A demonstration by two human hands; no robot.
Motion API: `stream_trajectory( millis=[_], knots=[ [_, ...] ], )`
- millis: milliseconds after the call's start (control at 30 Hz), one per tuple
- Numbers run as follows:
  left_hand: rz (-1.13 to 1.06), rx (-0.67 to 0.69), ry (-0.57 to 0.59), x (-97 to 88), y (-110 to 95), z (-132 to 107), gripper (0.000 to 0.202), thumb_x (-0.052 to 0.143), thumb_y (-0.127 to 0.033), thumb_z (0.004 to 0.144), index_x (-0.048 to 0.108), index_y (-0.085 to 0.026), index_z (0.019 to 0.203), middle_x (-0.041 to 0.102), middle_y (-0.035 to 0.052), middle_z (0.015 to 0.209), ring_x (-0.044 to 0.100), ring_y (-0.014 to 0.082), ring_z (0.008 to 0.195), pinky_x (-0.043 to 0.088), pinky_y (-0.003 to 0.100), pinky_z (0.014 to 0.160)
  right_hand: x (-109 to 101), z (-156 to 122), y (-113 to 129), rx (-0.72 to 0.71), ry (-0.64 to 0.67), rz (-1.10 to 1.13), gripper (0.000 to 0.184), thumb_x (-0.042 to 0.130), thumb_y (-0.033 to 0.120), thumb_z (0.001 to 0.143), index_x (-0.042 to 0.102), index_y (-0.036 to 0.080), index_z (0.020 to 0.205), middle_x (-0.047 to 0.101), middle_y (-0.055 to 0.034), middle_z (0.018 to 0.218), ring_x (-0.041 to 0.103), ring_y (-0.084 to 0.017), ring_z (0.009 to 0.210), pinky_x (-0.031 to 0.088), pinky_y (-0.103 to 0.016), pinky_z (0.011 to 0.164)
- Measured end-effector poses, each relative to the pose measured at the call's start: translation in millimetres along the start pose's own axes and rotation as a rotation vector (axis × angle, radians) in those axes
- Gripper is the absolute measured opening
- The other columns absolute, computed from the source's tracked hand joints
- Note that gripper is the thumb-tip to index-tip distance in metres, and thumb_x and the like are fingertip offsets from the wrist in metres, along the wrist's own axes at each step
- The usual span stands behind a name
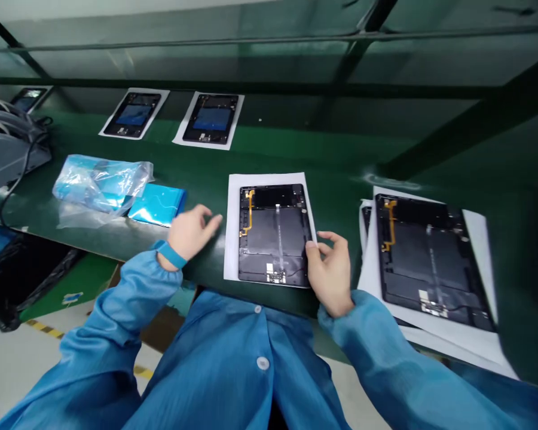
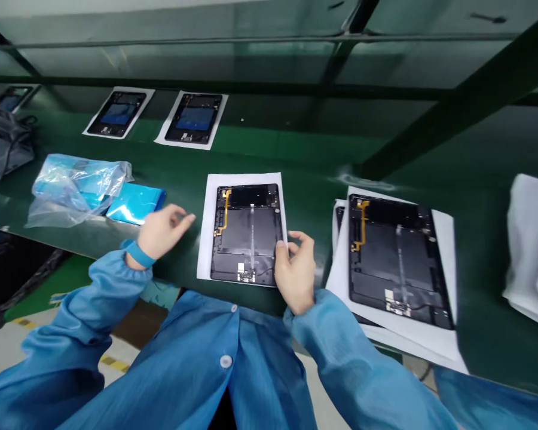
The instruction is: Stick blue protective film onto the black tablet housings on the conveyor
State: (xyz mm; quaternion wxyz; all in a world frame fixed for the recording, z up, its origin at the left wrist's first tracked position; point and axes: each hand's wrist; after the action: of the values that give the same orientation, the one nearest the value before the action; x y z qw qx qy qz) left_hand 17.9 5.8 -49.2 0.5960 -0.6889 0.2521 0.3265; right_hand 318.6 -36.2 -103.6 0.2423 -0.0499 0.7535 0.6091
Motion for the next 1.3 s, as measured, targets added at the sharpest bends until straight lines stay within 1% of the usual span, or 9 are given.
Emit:
stream_trajectory(
  millis=[133,300,433,567,667,867,1033,1167,1300],
  knots=[
    [0.197,-0.07,-0.147,-53.3,33,30,0.026,0.076,-0.036,0.076,0.057,-0.02,0.084,0.055,0.0038,0.074,0.06,0.0295,0.088,0.041,0.039,0.084,0,-2,10,0.012,-0.052,-0.115,0.042,0.052,0.047,0.085,0.049,0.023,0.12,0.071,-0.004,0.083,0.053,-0.019,0.054,0.041,-0.035,0.061],
    [0.164,-0.067,0.045,-84.4,64,52,0.03,0.077,-0.044,0.073,0.059,-0.02,0.074,0.059,0.0007,0.069,0.055,0.0182,0.069,0.042,0.031,0.07,-12,-4,17,-0.077,0.037,-0.346,0.04,0.053,0.048,0.086,0.053,0.028,0.121,0.069,-0.0048,0.082,0.06,-0.024,0.061,0.046,-0.041,0.069],
    [0.054,-0.032,0.184,-94.8,68,55,0.027,0.067,-0.045,0.08,0.063,-0.019,0.077,0.057,-0.0007,0.063,0.052,0.0154,0.062,0.038,0.027,0.06,-21,-15,33,-0.259,-0.047,-0.567,0.039,0.054,0.048,0.089,0.059,0.03,0.123,0.07,-0.0142,0.106,0.066,-0.035,0.094,0.049,-0.052,0.084],
    [0.018,0.031,0.035,-96.6,50,38,0.023,0.061,-0.038,0.086,0.055,-0.019,0.074,0.048,-0.0022,0.062,0.043,0.0142,0.06,0.032,0.028,0.061,12,-37,67,-0.432,0.117,-0.29,0.023,0.057,0.048,0.09,0.067,0.036,0.107,0.071,-0.0097,0.111,0.066,-0.033,0.105,0.051,-0.055,0.096],
    [-0.004,0.113,-0.077,-87.9,24,6,0.021,0.057,-0.034,0.091,0.051,-0.02,0.076,0.047,-0.002,0.067,0.042,0.0148,0.066,0.033,0.029,0.067,64,-51,93,-0.327,0.396,0.062,0.03,0.067,0.053,0.084,0.066,0.036,0.109,0.073,-0.0057,0.106,0.069,-0.028,0.088,0.059,-0.05,0.082],
    [-0.116,0.241,0.099,-59.6,-2,-39,0.032,0.051,-0.047,0.098,0.051,-0.02,0.08,0.052,-0.0018,0.07,0.047,0.013,0.065,0.039,0.027,0.065,138,-50,106,-0.092,0.733,0.441,0.067,0.086,0.054,0.06,0.06,0.03,0.117,0.072,-0.0089,0.112,0.074,-0.026,0.086,0.065,-0.046,0.077],
    [-0.219,0.254,0.236,-57.4,7,-41,0.046,0.05,-0.062,0.097,0.051,-0.02,0.08,0.054,-0.0015,0.071,0.048,0.0123,0.066,0.041,0.026,0.066,142,-40,87,-0.003,0.819,0.434,0.056,0.088,0.053,0.058,0.07,0.03,0.106,0.076,-0.0067,0.104,0.076,-0.027,0.079,0.066,-0.048,0.08],
    [-0.285,0.269,0.307,-57.6,10,-36,0.054,0.05,-0.071,0.093,0.048,-0.02,0.076,0.048,-0.0029,0.068,0.044,0.0123,0.066,0.04,0.027,0.065,136,-41,84,0.017,0.769,0.401,0.052,0.086,0.056,0.057,0.075,0.032,0.102,0.078,-0.0042,0.095,0.076,-0.027,0.071,0.066,-0.05,0.076],
    [-0.382,0.3,0.394,-59.7,7,-35,0.056,0.052,-0.073,0.09,0.047,-0.02,0.074,0.045,-0.0036,0.067,0.041,0.0121,0.066,0.039,0.028,0.066,132,-41,92,0.035,0.704,0.268,0.059,0.084,0.064,0.053,0.078,0.021,0.092,0.076,-0.0059,0.075,0.076,-0.031,0.075,0.064,-0.046,0.083]
  ],
)
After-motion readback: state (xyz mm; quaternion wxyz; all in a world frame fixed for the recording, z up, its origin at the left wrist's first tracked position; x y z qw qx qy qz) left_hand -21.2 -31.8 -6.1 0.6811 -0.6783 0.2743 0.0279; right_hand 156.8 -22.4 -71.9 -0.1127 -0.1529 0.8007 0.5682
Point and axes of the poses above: each hand's wrist, its own z-axis towards the middle knuckle, its own x-axis out of the palm, y = z × x
